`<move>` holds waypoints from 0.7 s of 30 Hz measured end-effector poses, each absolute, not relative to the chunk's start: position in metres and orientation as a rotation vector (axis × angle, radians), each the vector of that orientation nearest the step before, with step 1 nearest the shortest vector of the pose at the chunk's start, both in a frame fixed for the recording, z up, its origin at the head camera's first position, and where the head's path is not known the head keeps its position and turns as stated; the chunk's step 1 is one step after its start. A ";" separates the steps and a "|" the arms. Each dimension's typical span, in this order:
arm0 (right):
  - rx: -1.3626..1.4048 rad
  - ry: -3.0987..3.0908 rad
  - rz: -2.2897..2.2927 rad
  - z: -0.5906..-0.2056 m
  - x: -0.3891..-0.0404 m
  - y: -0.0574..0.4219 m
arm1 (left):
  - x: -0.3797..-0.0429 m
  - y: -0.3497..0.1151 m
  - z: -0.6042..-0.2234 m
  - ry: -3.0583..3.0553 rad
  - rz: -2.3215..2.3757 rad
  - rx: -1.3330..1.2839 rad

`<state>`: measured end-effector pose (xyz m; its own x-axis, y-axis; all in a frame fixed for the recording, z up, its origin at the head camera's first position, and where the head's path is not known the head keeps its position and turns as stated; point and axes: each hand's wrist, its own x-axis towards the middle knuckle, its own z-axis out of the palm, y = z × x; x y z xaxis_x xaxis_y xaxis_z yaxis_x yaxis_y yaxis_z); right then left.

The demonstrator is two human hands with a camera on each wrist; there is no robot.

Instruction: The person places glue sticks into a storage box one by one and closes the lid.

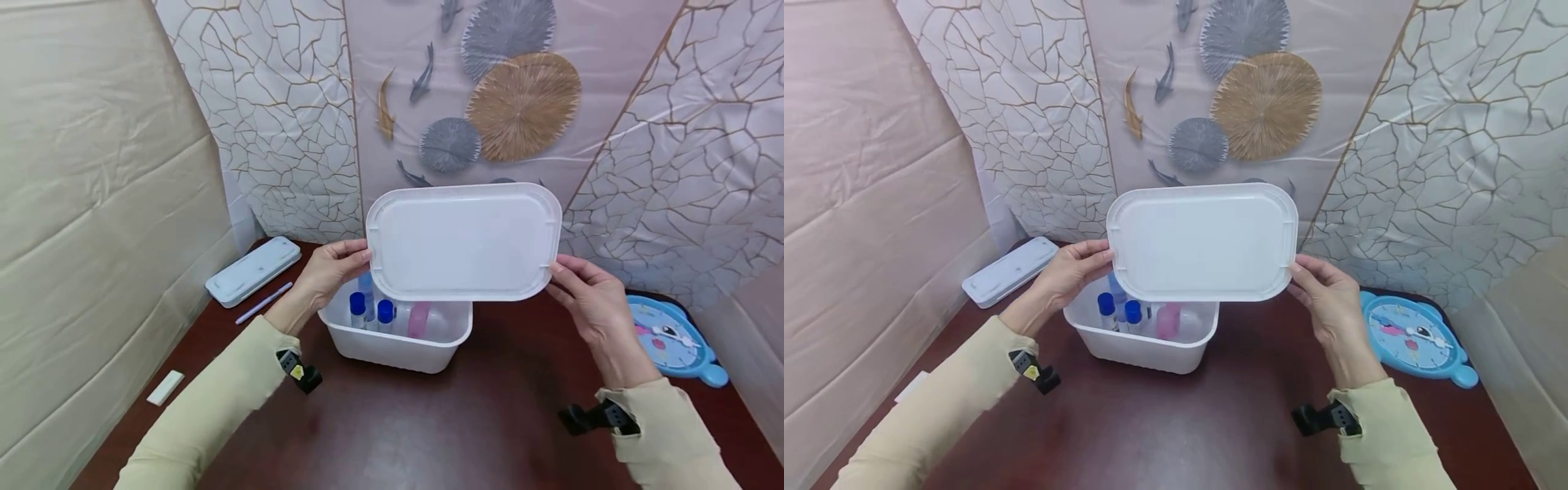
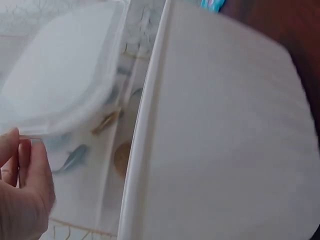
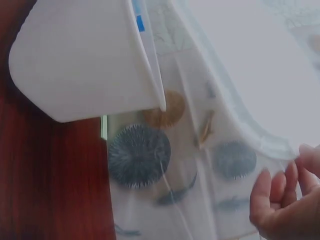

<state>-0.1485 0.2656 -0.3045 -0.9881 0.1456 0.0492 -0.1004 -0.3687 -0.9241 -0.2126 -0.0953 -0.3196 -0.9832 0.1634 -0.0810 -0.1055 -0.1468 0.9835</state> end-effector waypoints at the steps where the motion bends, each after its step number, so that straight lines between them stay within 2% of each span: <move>1: -0.060 -1.664 2.470 -0.304 -0.151 0.261 | -0.215 -0.098 -0.319 1.955 2.253 0.068; 11: -0.073 -1.750 2.248 -0.301 -0.164 0.235 | -0.223 -0.120 -0.320 2.192 2.210 0.112; 21: 0.137 -1.740 2.327 -0.305 -0.165 0.232 | -0.229 -0.133 -0.324 2.090 2.248 0.179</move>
